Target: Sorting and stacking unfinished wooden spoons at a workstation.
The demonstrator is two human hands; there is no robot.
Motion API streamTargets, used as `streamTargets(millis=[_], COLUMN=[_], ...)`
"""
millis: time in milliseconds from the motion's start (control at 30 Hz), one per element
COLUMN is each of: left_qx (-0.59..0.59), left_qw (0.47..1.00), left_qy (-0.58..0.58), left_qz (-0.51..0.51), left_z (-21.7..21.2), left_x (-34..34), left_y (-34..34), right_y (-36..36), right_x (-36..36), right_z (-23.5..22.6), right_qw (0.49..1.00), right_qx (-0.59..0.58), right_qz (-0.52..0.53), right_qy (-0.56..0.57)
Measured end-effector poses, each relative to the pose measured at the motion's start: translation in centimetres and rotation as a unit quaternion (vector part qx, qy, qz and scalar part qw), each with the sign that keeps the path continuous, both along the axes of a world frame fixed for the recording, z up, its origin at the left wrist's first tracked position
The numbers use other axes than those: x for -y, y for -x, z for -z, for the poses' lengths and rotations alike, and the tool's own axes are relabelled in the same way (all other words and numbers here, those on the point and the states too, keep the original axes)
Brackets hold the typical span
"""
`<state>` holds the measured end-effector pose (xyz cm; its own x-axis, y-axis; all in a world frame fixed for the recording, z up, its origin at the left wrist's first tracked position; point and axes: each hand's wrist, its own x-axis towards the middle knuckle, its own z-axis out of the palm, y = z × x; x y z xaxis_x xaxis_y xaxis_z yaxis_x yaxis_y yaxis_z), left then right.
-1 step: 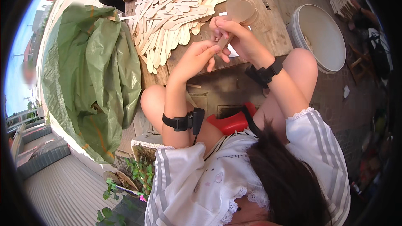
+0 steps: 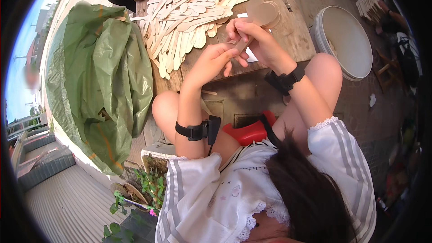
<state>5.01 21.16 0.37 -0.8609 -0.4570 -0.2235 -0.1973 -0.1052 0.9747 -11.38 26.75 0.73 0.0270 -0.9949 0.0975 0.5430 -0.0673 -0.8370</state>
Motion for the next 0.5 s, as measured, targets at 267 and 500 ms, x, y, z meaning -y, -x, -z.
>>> streamTargets(millis=[267,500], left_qx=[0.057,-0.273], left_qw=[0.974,0.921], left_qy=[0.195,0.178], left_qz=[-0.100,-0.216], left_z=[1.0,-2.6], left_x=[0.4,-2.2], left_y=[0.6,2.3], right_y=[-0.6,-4.4], right_x=[-0.5,1.1], right_z=[-0.6,4.8], right_qw=[0.986,0.922], right_qx=[-0.093,-0.349], right_qz=[0.135,0.163], right_qy=[-0.003,0.028])
